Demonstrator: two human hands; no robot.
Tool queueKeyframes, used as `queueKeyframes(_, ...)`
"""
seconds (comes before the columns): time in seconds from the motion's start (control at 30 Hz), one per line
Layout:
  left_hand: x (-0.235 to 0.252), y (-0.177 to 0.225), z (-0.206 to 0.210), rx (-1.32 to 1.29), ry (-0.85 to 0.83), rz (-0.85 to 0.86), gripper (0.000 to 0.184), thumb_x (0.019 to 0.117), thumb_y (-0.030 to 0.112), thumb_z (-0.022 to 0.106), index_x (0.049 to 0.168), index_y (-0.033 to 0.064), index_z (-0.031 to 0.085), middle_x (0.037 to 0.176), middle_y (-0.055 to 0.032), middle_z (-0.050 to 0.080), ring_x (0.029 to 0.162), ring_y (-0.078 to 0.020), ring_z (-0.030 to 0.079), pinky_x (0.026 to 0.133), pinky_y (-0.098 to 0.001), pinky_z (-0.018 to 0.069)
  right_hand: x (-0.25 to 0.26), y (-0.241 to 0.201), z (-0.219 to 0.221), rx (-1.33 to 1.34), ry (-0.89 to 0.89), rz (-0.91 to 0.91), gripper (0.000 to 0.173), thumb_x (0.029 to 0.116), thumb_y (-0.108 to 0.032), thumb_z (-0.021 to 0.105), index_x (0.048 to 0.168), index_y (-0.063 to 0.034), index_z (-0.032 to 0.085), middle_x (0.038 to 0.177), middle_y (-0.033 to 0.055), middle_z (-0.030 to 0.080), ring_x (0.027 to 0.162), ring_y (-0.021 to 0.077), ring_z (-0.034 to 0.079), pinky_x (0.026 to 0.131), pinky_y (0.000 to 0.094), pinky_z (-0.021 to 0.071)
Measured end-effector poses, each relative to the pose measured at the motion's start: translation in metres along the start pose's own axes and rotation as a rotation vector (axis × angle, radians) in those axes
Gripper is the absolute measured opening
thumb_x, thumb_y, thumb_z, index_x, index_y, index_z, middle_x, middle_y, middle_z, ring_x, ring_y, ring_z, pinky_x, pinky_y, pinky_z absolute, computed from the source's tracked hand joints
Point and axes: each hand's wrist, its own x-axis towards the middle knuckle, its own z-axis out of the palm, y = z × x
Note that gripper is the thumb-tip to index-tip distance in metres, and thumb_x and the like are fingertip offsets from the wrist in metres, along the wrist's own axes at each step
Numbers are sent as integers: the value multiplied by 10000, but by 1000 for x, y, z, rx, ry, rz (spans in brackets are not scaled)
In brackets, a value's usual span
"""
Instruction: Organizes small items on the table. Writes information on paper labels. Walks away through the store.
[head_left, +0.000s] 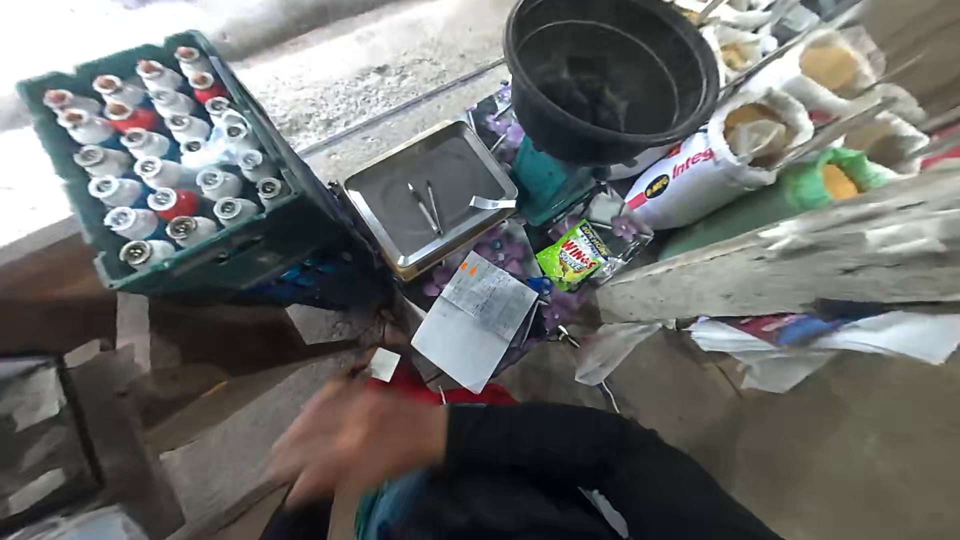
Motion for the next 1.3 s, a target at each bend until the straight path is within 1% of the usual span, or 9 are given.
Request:
queueKeyframes(0.07,0,-25,-5,-116,229,93,270,1004,154,633,1222,2,681,1121,-151,722,984,-222,703,900,-446,587,-59,106,-6,-354,88,329,325,1022,-361,602,1275,-195,721,1426,-15,629,1402,169,503,1209,474,369)
queueKeyframes(0.2,-2,-47,-12,-175,343,97,231,976,122,671,1173,5,703,1075,-133,734,941,-197,712,857,-418,603,-164,210,-35,-710,-36,810,687,1044,-574,386,1616,-195,357,1679,41,316,1570,292,214,1225,708,113)
queueKeyframes(0.47,-78,-79,1,-355,486,58,231,961,148,679,1152,29,732,1098,-105,742,1002,-168,714,938,-385,588,-178,226,-23,-863,-64,683,772,1044,-629,260,1627,-125,312,1686,116,280,1577,337,181,1228,706,69)
queueKeyframes(0.7,-178,-114,13,-736,785,-68,243,969,163,693,1188,62,719,1056,-82,742,890,-161,705,779,-356,596,-179,226,-21,-883,-98,671,798,1040,-649,232,1629,-113,291,1694,120,256,1579,333,170,1223,702,74)
queueKeyframes(0.83,-216,-156,-19,-724,944,-142,393,968,163,659,1350,77,618,1025,-99,719,798,-176,678,684,-368,575,-160,198,-21,-803,-51,687,726,1040,-519,411,1599,-60,346,1680,237,209,1562,436,159,1187,764,71)
queueKeyframes(0.9,-232,-173,-46,-640,979,-142,399,950,139,629,1343,71,609,1006,-94,713,804,-171,679,710,-371,580,-140,168,-10,-686,15,652,646,1030,-391,503,1578,-68,395,1657,263,248,1517,478,262,1190,721,182)
queueKeyframes(1.0,-248,-196,-88,-502,944,29,335,918,115,614,1247,72,667,973,-81,711,809,-168,679,735,-372,586,-102,110,27,-392,18,579,526,1063,-297,503,1513,-27,472,1435,279,531,1260,420,584,1063,589,479)
queueKeyframes(1.1,-251,-215,-131,-318,770,194,339,936,134,591,1264,124,677,950,-58,705,772,-153,665,718,-374,585,-64,54,94,-119,-27,426,440,1064,-295,536,1417,-39,583,1146,159,721,971,238,730,875,461,620)
queueKeyframes(1.3,-259,-240,-177,-164,552,325,419,917,150,573,1326,171,662,945,-59,711,765,-167,671,708,-411,586,35,-49,229,-81,-56,192,616,933,-402,747,1467,-153,568,1339,134,604,1013,186,688,803,379,633)
